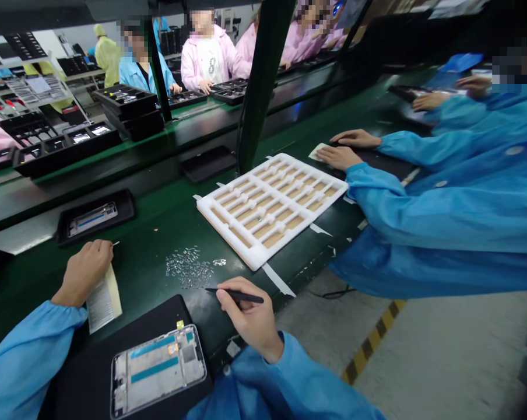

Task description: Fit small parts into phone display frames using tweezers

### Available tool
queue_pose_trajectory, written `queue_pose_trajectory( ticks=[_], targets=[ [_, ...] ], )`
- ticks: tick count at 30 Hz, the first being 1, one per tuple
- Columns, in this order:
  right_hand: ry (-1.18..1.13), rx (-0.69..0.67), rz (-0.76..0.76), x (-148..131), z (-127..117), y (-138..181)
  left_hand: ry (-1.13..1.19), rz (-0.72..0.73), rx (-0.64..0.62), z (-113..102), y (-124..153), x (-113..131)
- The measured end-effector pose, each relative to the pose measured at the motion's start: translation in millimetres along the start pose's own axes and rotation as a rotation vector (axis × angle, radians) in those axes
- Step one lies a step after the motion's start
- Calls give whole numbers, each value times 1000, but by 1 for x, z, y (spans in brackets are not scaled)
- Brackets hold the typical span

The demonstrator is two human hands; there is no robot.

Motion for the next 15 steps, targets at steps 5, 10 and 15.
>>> queue_pose_trajectory(
  ticks=[5,10,15],
  targets=[
    [11,-12,-4,-2,0,-1,-55,-4,43,1,4,2],
    [19,-13,-10,-2,-2,-2,-111,26,53,-2,10,6],
    [-15,-11,2,-1,-1,-2,-96,64,59,-12,8,6]
  ],
)
Point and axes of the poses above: each hand's wrist, its own y-axis away from the middle knuckle, its own z-axis out of the palm, x = y × z, the point moved 2 cm from there along -y, towards the middle knuckle, and after that the axes turned 10 degrees about z, right-handed, at the moved point
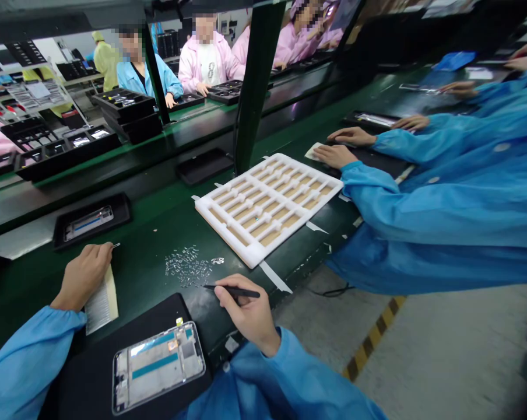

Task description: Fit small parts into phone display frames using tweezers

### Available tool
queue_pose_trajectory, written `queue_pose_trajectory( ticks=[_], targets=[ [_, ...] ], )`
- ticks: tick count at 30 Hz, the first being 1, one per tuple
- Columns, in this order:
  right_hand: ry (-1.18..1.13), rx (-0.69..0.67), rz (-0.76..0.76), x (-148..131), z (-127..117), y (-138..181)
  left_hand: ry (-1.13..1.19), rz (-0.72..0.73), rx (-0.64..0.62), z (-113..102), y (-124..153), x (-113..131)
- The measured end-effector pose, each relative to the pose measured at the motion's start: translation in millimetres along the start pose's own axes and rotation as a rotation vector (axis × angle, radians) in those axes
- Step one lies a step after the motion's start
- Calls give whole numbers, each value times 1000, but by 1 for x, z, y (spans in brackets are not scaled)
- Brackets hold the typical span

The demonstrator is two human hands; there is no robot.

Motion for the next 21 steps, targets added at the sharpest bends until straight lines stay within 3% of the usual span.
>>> queue_pose_trajectory(
  ticks=[3,5,9,13,16,21],
  targets=[
    [-32,-19,48,2,-1,-1,39,6,27,-11,2,5],
    [-49,-39,76,4,-2,0,70,12,58,-22,11,21],
    [-118,-83,44,4,-4,3,403,132,193,-55,43,86],
    [-55,-159,56,-11,0,12,751,181,175,-78,67,149],
    [122,-301,-7,-27,8,23,849,187,184,-77,75,170],
    [273,-483,-152,-41,21,43,851,191,207,-61,82,176]
  ],
)
Point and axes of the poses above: each hand's wrist, its own y-axis away from the middle knuckle, its own z-axis out of the palm, x = y × z, the point moved 2 cm from there along -y, towards the middle knuckle, and after that the axes turned 10 degrees about z, right-handed, at the moved point
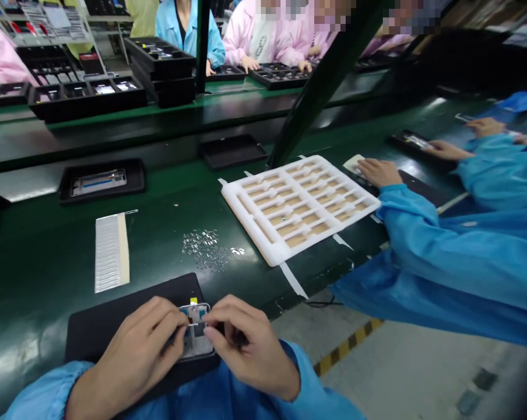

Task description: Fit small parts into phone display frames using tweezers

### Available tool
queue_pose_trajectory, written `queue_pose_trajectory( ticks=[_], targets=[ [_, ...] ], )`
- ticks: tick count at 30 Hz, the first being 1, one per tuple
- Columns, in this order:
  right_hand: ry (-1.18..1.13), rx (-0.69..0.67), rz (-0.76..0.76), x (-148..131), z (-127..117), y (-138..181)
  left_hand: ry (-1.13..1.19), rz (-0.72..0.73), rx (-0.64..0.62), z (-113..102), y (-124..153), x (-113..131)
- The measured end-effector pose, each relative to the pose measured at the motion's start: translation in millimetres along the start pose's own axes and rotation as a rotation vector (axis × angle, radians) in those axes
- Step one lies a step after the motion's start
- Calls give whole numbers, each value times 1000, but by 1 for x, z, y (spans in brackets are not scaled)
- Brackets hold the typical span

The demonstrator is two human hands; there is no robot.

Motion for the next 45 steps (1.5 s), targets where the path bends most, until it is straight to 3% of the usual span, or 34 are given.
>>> queue_pose_trajectory(
  ticks=[11,19,27,45],
  targets=[
    [259,-147,-82,3,9,-1,-151,72,52,1,9,6],
    [680,32,-201,11,6,-6,-366,-19,10,-5,25,-9],
    [720,-2,-237,5,17,-12,-538,145,-81,1,46,-5],
    [854,-9,-330,2,22,-13,-549,169,-60,-2,38,-2]
  ],
)
Point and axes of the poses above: each hand's wrist, its own y-axis away from the middle knuckle, its own z-axis out of the palm, x = y × z, the point moved 2 cm from there along -y, towards the middle knuckle, and after that the axes turned 10 degrees about z, right-handed, at the moved point
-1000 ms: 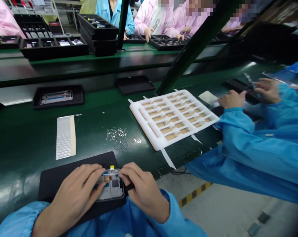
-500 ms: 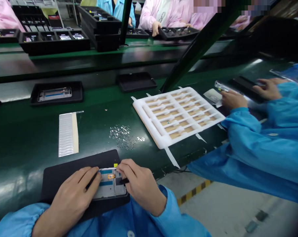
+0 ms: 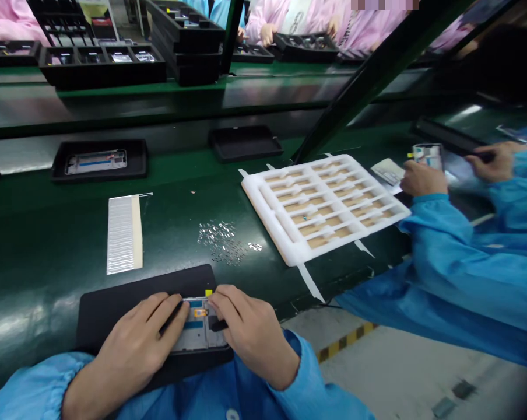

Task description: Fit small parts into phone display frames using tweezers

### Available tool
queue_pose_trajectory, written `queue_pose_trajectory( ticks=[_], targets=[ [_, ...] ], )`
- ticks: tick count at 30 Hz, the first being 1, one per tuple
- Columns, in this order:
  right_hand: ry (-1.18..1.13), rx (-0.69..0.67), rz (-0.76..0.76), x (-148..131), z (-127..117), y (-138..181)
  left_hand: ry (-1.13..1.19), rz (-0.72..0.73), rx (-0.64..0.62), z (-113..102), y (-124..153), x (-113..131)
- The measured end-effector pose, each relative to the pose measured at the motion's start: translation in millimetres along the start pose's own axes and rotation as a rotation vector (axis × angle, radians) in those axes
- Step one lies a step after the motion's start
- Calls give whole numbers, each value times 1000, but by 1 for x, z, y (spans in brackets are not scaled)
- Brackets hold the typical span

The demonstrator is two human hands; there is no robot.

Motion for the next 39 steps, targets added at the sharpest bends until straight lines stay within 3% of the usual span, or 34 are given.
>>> queue_pose_trajectory(
  ticks=[12,18,22,27,32,39],
  targets=[
    [158,-6,-66,-11,-3,4,93,8,-67,6,0,-2],
    [282,-36,7,-34,-1,21,92,5,-50,4,-3,-5],
    [225,-29,49,-35,1,23,90,3,-46,3,-5,-6],
    [-75,126,74,0,5,22,62,5,-52,5,-4,-6],
    [-93,433,175,33,12,25,88,-23,-67,-2,-4,-9],
    [-93,449,177,32,12,25,182,-54,-211,-8,10,-17]
  ],
)
Point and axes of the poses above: each hand's wrist, its own y-axis away from the middle knuckle, its own z-axis out of the palm, x = y × z, the point moved 2 cm from there along -y, towards the middle knuckle, and after that the axes turned 10 degrees about z, right-handed, at the moved point
